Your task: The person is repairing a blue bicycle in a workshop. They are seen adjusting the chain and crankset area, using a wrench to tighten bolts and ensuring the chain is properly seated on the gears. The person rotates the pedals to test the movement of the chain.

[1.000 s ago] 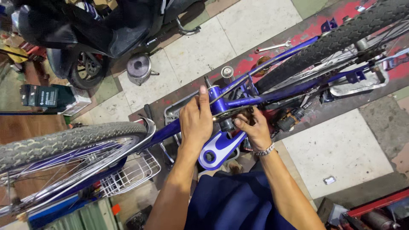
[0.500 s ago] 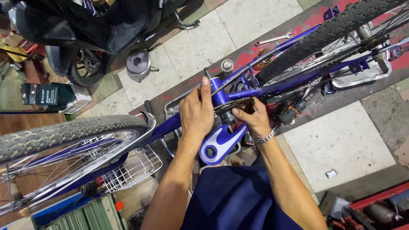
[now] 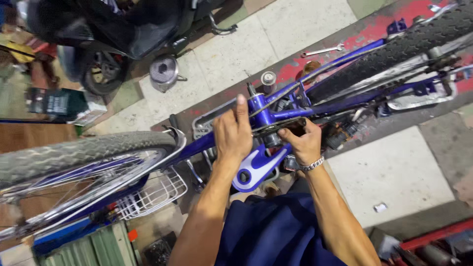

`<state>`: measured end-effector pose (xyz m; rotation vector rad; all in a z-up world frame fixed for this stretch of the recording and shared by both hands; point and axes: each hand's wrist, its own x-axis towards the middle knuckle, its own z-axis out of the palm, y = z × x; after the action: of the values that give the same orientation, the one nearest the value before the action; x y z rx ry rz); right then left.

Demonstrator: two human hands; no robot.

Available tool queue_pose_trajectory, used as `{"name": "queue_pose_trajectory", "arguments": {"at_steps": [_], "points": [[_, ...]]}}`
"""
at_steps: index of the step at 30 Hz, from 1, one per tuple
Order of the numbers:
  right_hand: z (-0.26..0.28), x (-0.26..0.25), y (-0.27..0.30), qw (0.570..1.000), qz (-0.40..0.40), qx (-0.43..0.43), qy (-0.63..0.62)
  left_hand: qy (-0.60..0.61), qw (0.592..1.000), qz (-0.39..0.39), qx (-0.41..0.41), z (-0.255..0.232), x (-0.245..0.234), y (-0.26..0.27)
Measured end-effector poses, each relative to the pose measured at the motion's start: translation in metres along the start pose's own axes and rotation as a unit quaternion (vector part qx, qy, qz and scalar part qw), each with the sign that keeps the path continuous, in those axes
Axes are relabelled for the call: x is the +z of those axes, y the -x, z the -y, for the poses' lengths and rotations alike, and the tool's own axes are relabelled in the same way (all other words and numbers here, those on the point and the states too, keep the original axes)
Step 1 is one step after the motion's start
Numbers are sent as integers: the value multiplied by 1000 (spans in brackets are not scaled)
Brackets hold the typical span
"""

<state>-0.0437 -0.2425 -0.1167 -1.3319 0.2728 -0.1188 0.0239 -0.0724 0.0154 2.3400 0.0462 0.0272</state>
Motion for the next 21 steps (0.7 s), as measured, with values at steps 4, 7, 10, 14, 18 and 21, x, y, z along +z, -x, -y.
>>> {"name": "queue_pose_trajectory", "arguments": {"at_steps": [4,7,10,14,18,21], "points": [[12,-1,-2,995,14,85,-49,32,999,-4,-26,8,1,3],[19,-2,-7,985,19,137,-107,72,997,-2,-40,9,4,3],[19,-5,-10,982,25,147,-120,117,991,19,-61,11,6,0],[15,-8,-10,969,28,187,-160,119,984,68,-115,9,3,-1],[16,-3,-8,966,38,185,-174,99,988,61,-105,12,4,-2],[38,-11,-2,958,28,197,-205,110,984,81,-117,18,15,-6]]}}
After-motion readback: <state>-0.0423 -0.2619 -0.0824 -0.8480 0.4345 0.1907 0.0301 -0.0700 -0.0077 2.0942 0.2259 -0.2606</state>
